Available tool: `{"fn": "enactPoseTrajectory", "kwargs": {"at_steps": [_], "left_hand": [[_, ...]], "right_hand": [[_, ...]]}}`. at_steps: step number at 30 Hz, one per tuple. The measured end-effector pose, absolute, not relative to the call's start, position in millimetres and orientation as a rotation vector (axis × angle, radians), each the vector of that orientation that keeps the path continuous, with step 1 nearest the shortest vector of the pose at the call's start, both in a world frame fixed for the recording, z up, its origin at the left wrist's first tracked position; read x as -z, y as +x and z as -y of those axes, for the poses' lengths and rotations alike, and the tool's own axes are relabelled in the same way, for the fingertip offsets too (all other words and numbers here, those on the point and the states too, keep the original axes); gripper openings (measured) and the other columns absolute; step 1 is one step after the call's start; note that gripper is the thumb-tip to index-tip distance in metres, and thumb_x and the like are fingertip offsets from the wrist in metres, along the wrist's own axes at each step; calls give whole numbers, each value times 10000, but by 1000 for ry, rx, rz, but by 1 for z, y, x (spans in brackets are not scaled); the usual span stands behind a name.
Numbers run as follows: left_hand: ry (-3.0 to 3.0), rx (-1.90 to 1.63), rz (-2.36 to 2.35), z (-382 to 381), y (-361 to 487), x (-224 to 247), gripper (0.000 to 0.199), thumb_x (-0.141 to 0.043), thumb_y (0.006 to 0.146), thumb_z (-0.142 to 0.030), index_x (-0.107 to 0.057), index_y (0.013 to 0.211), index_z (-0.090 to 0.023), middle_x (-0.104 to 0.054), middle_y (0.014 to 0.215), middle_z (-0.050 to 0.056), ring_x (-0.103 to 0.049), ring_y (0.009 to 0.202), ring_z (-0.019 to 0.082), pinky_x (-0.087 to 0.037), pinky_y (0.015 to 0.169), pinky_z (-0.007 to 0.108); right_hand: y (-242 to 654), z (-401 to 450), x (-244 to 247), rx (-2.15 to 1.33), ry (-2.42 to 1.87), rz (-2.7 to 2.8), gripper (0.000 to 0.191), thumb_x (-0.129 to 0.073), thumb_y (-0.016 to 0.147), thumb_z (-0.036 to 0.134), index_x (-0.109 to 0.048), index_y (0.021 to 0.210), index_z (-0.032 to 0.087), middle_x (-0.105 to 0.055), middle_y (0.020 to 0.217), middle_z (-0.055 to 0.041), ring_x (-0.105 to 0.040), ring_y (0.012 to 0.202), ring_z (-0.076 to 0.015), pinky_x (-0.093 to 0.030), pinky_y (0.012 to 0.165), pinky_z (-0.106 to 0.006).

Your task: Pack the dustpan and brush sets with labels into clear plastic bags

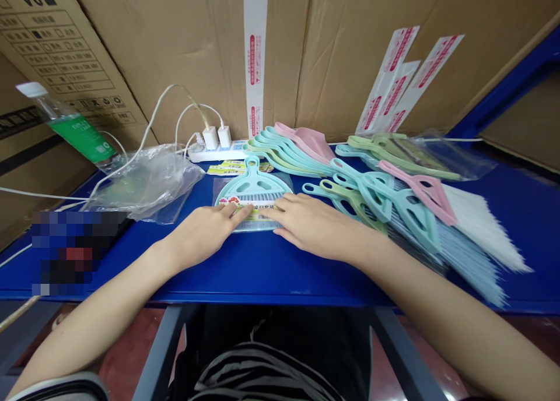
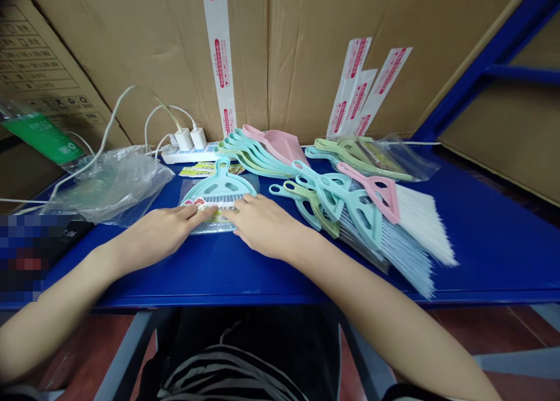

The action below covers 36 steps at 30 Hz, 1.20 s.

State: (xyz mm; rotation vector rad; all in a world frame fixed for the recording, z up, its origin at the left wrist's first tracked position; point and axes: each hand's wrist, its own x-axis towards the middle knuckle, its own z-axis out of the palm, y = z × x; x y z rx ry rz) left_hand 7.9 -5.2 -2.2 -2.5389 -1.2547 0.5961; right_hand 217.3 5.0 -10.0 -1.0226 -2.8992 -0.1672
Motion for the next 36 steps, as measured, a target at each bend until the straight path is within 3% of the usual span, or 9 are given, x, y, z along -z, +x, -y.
{"fn": "enactPoseTrajectory", "kwargs": {"at_steps": [36], "left_hand": [[-2545, -570, 1256, 5, 8, 2, 583, -319, 920, -39, -311, 1483, -189, -590, 1318, 145, -624, 1164, 241, -538, 911, 354]], "right_hand": [[218, -6, 11, 136, -1007, 2888, 378, -573, 891, 174, -610, 1266, 146, -708, 1036, -129, -640, 1006, -280, -517, 865, -444]]}}
